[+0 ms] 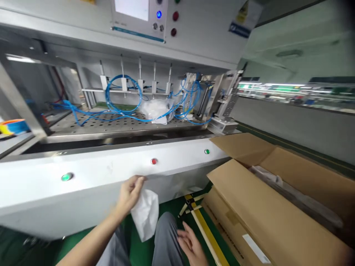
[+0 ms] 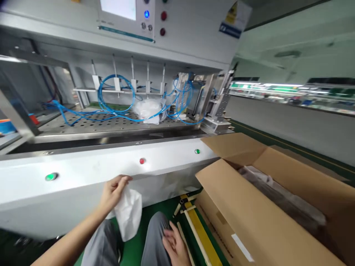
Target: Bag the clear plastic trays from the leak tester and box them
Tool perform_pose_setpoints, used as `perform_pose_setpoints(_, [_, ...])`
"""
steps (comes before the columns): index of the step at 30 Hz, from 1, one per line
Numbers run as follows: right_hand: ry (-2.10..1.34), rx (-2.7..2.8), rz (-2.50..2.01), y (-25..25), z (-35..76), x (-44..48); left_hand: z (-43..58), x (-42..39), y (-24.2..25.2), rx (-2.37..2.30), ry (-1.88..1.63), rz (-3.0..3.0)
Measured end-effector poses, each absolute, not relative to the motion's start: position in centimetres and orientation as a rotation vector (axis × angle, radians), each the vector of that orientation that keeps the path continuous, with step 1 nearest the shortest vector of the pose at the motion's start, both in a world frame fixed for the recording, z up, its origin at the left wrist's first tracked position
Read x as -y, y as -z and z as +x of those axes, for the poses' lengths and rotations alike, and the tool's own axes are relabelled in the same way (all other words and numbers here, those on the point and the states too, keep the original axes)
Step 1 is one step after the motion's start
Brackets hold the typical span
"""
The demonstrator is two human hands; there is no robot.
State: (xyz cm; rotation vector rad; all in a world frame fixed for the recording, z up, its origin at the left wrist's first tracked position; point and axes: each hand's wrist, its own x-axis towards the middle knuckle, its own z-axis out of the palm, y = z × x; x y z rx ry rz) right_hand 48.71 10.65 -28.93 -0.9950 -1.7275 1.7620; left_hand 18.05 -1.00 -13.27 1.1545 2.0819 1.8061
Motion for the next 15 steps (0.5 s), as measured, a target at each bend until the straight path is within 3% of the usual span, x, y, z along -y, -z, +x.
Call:
perform_pose_setpoints(5, [-2.026,1.727,-0.499,23.3,41.8,-7.3,21.1,1.4,14.8,-1.909,-1.81,1.072])
perform_pose_setpoints(10, [-1.702,1.808,-0.782,21.8,39.2,-7.1,20.6,3.9,15.5,-1.84,-1.923,0.738])
perform_pose_setpoints(15, [-2.057,1.31,-0.838,19.9,38.7,-7.9,19.9,4.8,16.5,-1.53,-2.15,0.201])
